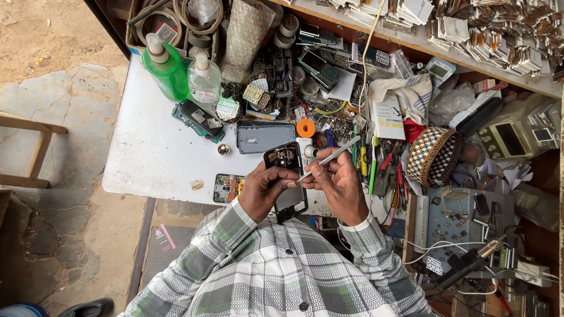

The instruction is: The person repairs a mobile phone at a cluttered workbench. They hold the phone, remove its back cover and battery, set parts on the bench, then use a small pointed tool to work on the phone's internal components while holding the frame in one hand.

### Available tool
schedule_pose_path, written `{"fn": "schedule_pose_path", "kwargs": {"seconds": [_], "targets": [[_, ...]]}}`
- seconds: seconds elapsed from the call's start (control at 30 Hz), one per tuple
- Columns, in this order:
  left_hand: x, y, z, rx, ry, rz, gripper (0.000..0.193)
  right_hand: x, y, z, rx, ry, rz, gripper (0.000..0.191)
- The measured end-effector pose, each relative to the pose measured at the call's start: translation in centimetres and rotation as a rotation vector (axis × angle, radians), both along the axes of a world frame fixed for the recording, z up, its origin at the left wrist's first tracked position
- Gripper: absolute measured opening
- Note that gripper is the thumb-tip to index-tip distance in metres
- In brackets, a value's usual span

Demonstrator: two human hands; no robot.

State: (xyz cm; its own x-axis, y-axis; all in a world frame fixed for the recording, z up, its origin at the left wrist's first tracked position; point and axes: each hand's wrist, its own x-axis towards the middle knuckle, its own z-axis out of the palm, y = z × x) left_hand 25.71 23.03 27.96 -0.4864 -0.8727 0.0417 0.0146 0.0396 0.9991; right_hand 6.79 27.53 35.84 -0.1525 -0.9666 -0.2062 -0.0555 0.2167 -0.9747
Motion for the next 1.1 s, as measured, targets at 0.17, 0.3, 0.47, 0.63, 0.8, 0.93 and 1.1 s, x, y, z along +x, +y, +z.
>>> {"fn": "schedule_pose_path", "kwargs": {"seconds": [0.17,0.3,0.47,0.63,0.8,0.93,1.1], "targets": [[0.0,0.0,0.2,0.005,-0.002,-0.008,0.02,-0.1,0.0,-0.1,0.013,0.039,-0.014,0.031],[0.1,0.0,0.0,0.108,0.057,-0.043,0.03,0.2,0.4,-0.1,-0.073,0.048,-0.04,0.03],[0.0,-0.1,-0.9,0.233,0.198,-0.096,0.026,0.8,1.0,0.0,-0.131,0.103,-0.044,0.028],[0.1,0.0,-1.5,0.268,0.209,-0.109,0.024,1.2,1.0,0.0,-0.119,0.137,-0.044,0.028],[0.0,0.0,-1.4,0.297,0.196,-0.127,0.026,1.0,1.1,0.1,-0.126,0.106,-0.068,0.027],[0.3,-0.2,-0.5,0.152,0.31,-0.071,0.041,0.6,1.4,-0.2,-0.145,0.029,-0.172,0.027],[-0.2,-0.4,1.1,0.287,0.516,0.02,0.11,1.0,1.6,-2.1,-0.177,-0.141,-0.425,0.027]]}}
